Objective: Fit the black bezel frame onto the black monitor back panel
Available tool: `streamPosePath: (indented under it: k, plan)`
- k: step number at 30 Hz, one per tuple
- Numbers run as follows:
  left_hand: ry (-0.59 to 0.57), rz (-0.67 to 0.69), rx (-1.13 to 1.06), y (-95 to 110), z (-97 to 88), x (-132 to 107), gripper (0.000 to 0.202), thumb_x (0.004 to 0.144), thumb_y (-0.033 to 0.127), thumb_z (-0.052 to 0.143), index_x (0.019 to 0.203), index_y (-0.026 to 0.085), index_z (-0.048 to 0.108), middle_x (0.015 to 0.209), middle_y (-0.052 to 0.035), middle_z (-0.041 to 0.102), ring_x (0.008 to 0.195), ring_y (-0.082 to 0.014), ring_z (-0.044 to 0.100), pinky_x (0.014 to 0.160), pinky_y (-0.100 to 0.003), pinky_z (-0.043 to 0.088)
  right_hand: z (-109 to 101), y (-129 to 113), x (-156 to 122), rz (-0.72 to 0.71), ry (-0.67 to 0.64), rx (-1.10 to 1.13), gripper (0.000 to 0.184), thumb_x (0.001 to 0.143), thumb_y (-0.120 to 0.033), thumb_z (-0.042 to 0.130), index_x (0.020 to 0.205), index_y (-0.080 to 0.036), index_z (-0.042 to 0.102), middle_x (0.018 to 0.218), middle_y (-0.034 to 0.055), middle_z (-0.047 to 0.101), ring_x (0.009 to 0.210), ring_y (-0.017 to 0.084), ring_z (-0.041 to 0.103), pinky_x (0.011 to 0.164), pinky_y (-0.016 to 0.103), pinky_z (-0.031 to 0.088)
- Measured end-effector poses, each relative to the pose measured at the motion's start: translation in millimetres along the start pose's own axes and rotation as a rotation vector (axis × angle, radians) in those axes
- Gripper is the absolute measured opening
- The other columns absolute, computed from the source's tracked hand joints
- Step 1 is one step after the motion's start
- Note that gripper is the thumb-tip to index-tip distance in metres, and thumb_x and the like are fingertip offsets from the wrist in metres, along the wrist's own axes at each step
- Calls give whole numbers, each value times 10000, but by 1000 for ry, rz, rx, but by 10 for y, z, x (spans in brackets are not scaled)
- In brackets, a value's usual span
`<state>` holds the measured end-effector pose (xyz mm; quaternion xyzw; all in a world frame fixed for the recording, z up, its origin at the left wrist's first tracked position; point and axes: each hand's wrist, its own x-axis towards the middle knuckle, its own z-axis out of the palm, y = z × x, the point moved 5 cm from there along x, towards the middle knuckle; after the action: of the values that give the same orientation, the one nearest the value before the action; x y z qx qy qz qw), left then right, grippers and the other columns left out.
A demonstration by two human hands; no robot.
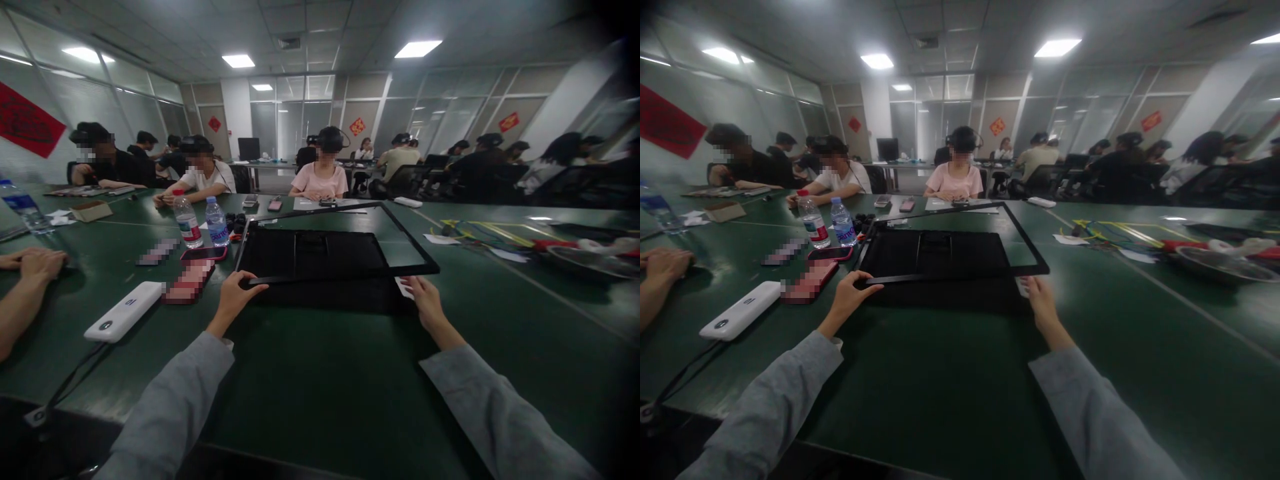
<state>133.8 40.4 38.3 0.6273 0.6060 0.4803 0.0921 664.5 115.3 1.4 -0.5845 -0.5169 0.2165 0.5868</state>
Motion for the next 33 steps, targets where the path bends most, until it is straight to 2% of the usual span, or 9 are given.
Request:
streamPosePath:
  k: [2, 5, 9, 12, 16, 21, 28, 30, 33]
  plan:
    - [-1, 60, 50, 34, 12, -11, 393, 709, 554, 857, 879, 220, 741, 893, -49, 721, 852, -227, 668, 844, -372, 511, -38, -31, -27, 116, -67, 217, 530, 852, -692, 569, 1083, -234, 704, 994, 108, 752, 989, 289, 719, 940, 495, 566]
    - [3, 140, 75, 74, 31, -34, 365, 731, 535, 856, 879, 222, 740, 878, -39, 723, 854, -224, 669, 848, -372, 511, -30, -271, -97, 228, -250, 529, 523, 869, -730, 526, 1050, -264, 681, 1146, 132, 750, 1176, 317, 683, 1105, 543, 486]
    - [16, 177, 70, 77, 32, -63, 353, 757, 523, 847, 895, 217, 735, 907, -43, 727, 868, -219, 677, 847, -365, 519, -116, -568, -130, 274, -354, 635, 578, 874, -779, 498, 1077, -271, 685, 1328, 133, 693, 1327, 311, 598, 1183, 527, 430]
    - [11, 190, 111, 54, 30, -70, 372, 736, 527, 865, 899, 219, 737, 913, -49, 725, 880, -227, 677, 866, -380, 520, -179, -531, -98, 225, -352, 505, 515, 865, -711, 604, 1123, -273, 688, 1372, 111, 674, 1338, 293, 592, 1191, 493, 429]
    - [-41, 193, 175, -12, 34, -56, 399, 735, 556, 857, 919, 223, 737, 958, -58, 733, 933, -243, 683, 909, -401, 518, -97, -221, -28, 13, -241, 130, 538, 736, -479, 801, 1200, -244, 660, 1254, 119, 726, 1230, 325, 658, 1156, 585, 435]
    - [-174, 137, 252, -132, 77, -53, 405, 758, 572, 832, 956, 231, 738, 1023, -59, 749, 1013, -256, 683, 977, -423, 490, 98, 107, -41, -222, -35, -193, 533, 841, -430, 596, 1302, -164, 632, 1311, 183, 685, 1265, 347, 626, 1149, 602, 423]
    - [-267, 125, 372, -130, 106, -100, 397, 768, 606, 809, 927, 249, 737, 1101, -68, 750, 1172, -314, 627, 1089, -546, 402, 225, 237, -87, -241, -46, -305, 587, 867, -354, 505, 1402, -130, 596, 1393, 184, 642, 1295, 336, 609, 1146, 557, 448]
    - [-249, 154, 375, -100, 99, -97, 377, 813, 605, 770, 955, 256, 745, 1203, -81, 729, 1252, -329, 582, 1080, -554, 412, 221, 245, -76, -233, -44, -310, 586, 860, -352, 516, 1397, -136, 611, 1387, 175, 650, 1288, 334, 616, 1144, 554, 452]
    - [-77, 141, 377, -137, 27, -43, 368, 894, 550, 703, 1128, 268, 738, 1390, -96, 652, 1360, -334, 513, 1088, -544, 431, 204, 263, -55, -226, -38, -300, 589, 855, -355, 532, 1394, -137, 623, 1394, 167, 650, 1289, 331, 616, 1143, 557, 454]
